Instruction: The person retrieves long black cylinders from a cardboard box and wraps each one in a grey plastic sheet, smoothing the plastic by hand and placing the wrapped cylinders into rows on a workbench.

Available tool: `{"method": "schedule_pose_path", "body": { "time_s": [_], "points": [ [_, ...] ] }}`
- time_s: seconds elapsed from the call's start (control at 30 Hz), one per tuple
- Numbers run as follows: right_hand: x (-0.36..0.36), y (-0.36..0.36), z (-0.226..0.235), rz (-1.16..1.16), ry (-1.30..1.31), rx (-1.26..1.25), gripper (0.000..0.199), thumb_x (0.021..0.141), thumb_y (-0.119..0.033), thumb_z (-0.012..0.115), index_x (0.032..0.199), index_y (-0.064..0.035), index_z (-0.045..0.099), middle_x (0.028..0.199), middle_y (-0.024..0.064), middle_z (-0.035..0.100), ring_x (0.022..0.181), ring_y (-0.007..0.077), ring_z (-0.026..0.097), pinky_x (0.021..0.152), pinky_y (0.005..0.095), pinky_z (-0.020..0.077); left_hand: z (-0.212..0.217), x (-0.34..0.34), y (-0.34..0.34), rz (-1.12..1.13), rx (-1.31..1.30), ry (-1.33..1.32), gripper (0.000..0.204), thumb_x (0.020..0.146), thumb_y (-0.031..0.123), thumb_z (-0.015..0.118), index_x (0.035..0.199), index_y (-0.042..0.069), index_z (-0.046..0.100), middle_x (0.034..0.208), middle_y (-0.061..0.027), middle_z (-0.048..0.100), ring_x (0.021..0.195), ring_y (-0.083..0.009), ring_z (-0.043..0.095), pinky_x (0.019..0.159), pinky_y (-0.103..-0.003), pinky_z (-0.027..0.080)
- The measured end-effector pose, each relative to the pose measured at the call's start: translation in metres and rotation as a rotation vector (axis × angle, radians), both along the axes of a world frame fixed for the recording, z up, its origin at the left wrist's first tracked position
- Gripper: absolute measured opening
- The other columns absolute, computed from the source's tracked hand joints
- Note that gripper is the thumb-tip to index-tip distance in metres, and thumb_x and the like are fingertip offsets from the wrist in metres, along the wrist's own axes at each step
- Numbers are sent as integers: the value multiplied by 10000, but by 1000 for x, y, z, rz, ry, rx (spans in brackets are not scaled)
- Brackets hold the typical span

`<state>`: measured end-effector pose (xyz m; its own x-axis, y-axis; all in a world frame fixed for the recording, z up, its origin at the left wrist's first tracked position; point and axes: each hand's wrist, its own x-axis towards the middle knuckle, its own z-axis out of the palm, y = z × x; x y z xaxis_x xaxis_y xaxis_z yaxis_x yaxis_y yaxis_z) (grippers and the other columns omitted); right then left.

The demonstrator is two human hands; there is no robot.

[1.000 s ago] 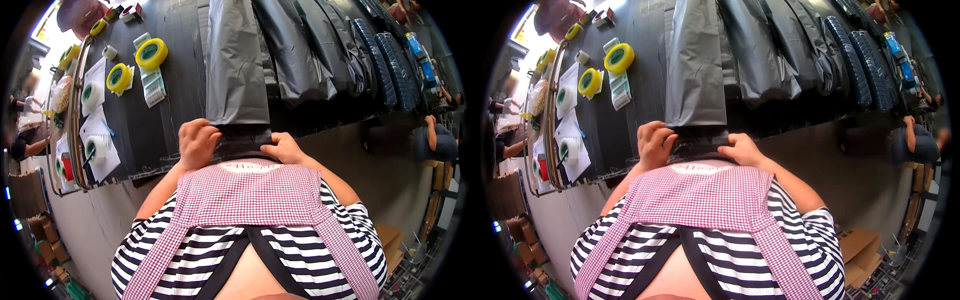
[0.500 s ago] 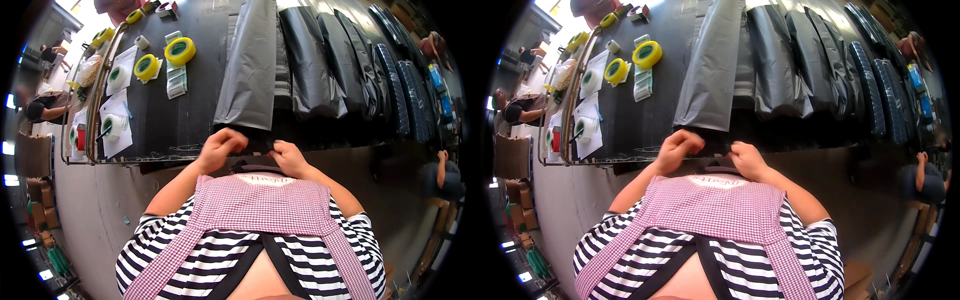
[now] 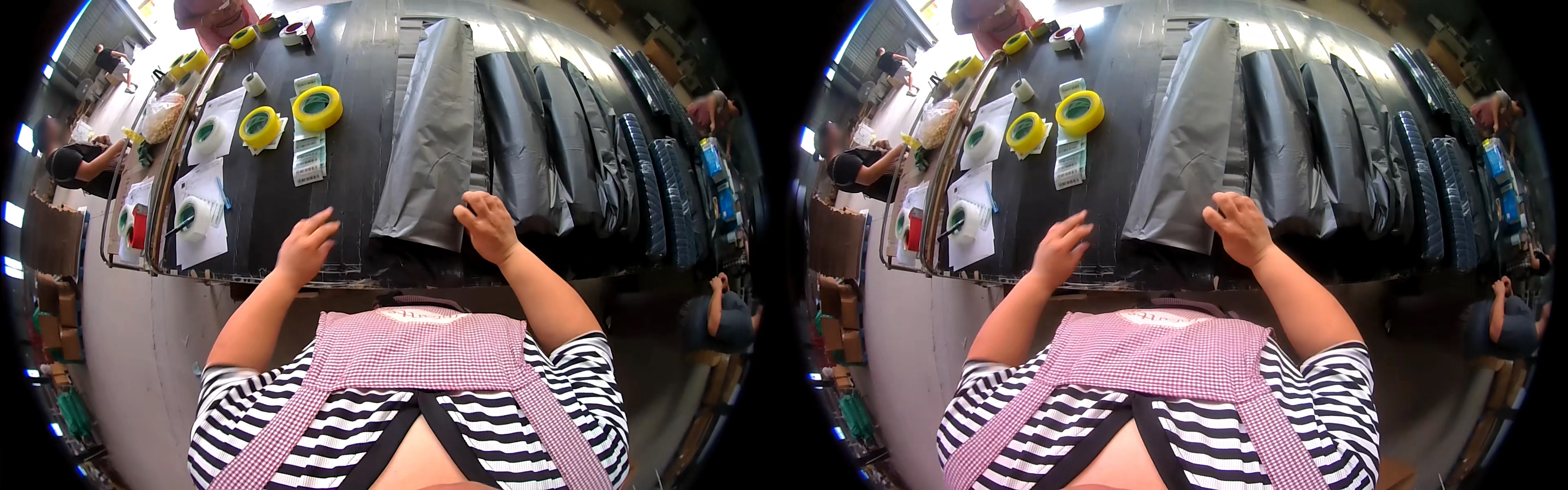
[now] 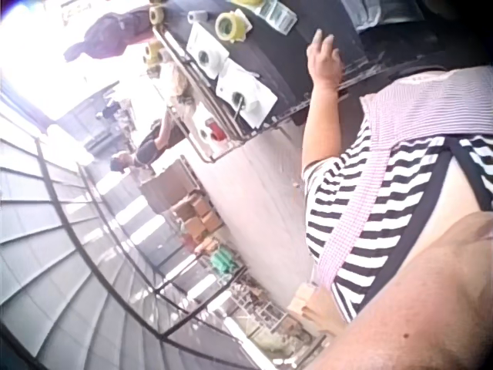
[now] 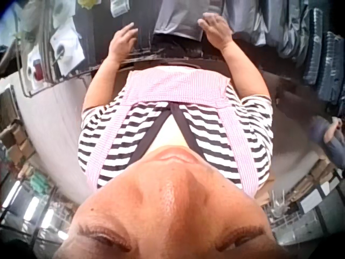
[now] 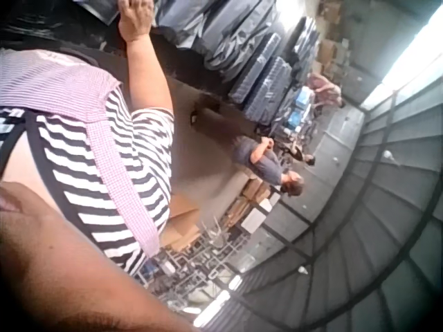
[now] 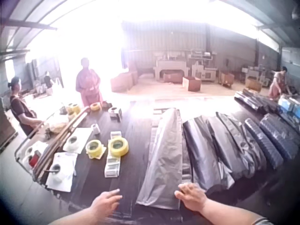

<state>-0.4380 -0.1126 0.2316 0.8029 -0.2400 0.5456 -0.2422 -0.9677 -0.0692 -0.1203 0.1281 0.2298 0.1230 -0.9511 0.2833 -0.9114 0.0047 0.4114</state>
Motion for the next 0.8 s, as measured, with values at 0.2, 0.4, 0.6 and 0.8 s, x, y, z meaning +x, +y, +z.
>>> {"method": "schedule_pose_path", "body": {
  "time_s": [0.2,0.4,0.6,0.8],
  "points": [
    [-10,-16,-1,-10,161,-35,125,778,-65,608,889,-122,597,1084,66,570,1049,271,577,918,397,463,-53,5,-108,-235,-221,-160,404,810,119,761,1180,89,601,1414,-137,526,1238,-338,550,1049,-413,472],
    [-5,-21,-9,29,152,-47,155,847,-84,613,999,-108,594,1353,104,541,1294,285,511,1090,416,411,-52,4,-144,-383,-488,-222,340,795,100,738,1101,96,590,1382,-160,531,1310,-346,516,1116,-478,428],
    [17,-51,-5,141,286,-6,127,844,-68,608,971,-75,606,1483,111,500,1398,270,459,1155,414,384,-31,14,-156,-579,-391,-104,271,787,63,713,1025,73,583,1363,-186,551,1283,-374,546,1105,-511,437],
    [23,-56,1,175,357,60,78,827,-56,610,906,-54,610,1475,123,511,1388,282,472,1150,422,393,-36,14,-187,-537,-462,-187,254,753,52,698,982,59,588,1371,-171,562,1316,-361,535,1094,-496,453]
  ]
}}
